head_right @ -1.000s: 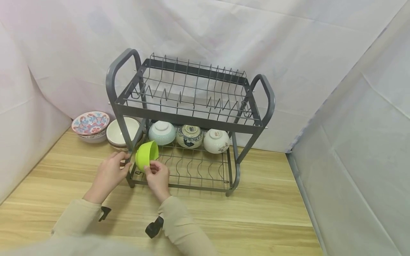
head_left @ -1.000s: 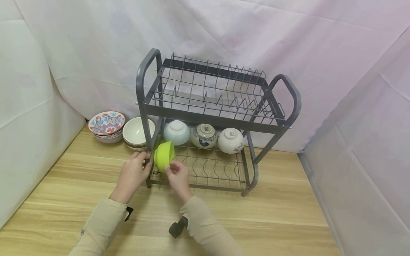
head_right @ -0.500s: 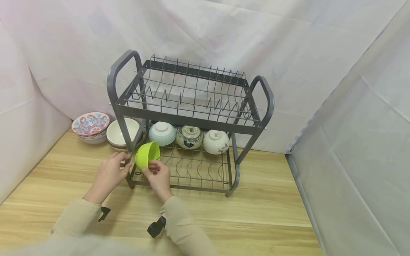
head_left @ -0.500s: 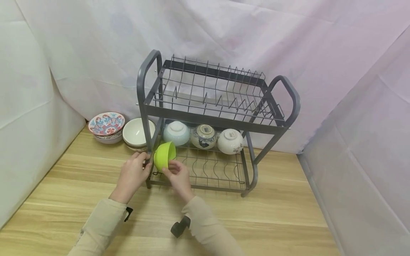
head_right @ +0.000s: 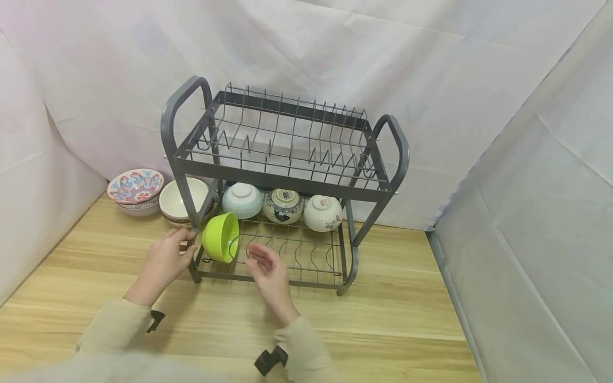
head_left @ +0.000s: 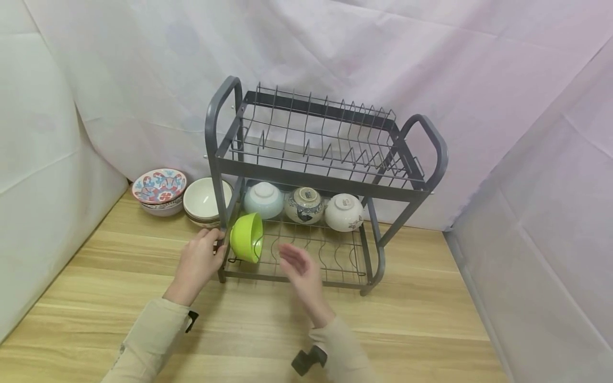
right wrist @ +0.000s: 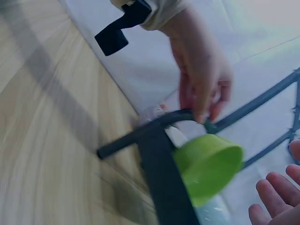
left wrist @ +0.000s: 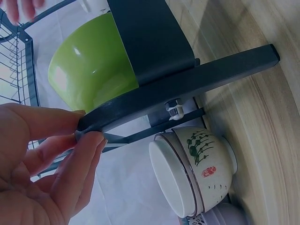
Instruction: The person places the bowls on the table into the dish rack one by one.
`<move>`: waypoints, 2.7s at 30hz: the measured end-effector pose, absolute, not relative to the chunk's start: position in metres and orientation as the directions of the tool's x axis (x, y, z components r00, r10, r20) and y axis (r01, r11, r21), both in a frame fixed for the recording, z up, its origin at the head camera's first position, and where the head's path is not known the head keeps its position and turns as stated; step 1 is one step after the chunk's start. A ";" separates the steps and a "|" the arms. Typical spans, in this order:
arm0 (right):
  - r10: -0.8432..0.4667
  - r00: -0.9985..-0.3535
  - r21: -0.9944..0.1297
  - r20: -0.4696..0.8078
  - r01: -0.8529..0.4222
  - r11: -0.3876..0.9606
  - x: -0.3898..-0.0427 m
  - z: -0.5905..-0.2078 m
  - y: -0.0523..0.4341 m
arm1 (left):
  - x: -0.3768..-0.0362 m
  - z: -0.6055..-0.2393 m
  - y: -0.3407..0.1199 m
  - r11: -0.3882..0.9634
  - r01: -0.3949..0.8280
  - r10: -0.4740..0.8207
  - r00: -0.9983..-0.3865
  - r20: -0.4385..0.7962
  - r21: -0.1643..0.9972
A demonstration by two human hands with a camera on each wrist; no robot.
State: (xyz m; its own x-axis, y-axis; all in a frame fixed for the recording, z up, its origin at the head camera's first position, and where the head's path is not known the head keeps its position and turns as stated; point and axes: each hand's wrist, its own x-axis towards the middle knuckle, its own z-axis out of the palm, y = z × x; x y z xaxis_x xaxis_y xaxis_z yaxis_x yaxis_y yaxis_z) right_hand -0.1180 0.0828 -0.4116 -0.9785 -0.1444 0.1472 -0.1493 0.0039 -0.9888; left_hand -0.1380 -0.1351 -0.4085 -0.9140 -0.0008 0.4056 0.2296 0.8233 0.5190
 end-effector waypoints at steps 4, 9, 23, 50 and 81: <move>-0.098 -0.976 -0.980 0.196 -0.198 0.015 -0.107 -0.401 0.111 | -0.138 -0.409 -0.135 0.822 0.228 -0.001 -0.916 0.402 0.522; 0.013 -0.966 -0.965 0.258 -0.257 0.056 -0.102 -0.389 0.148 | -0.138 -0.409 -0.135 0.822 0.232 0.003 -0.915 0.404 0.520; 0.497 -0.796 -0.923 0.345 -0.384 0.026 -0.144 -0.369 0.232 | -0.137 -0.410 -0.135 0.833 0.238 0.011 -0.910 0.415 0.500; 0.263 -0.864 -0.901 0.430 -0.429 0.064 -0.184 -0.365 0.270 | -0.139 -0.412 -0.137 0.831 0.271 0.027 -0.892 0.451 0.486; 0.247 -0.860 -0.893 0.447 -0.445 0.067 -0.186 -0.368 0.272 | -0.172 -0.393 -0.171 0.791 0.176 -0.154 -0.869 0.469 0.586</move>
State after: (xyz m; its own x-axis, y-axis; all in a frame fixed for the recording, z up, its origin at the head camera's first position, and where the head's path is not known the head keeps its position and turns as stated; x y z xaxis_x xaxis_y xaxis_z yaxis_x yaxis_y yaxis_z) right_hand -0.1856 0.2722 -0.3679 -0.8597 0.2474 0.4468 -0.4450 0.0667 -0.8931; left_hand -0.1716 -0.1707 -0.3926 -0.8694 -0.1545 0.4693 0.1760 0.7908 0.5863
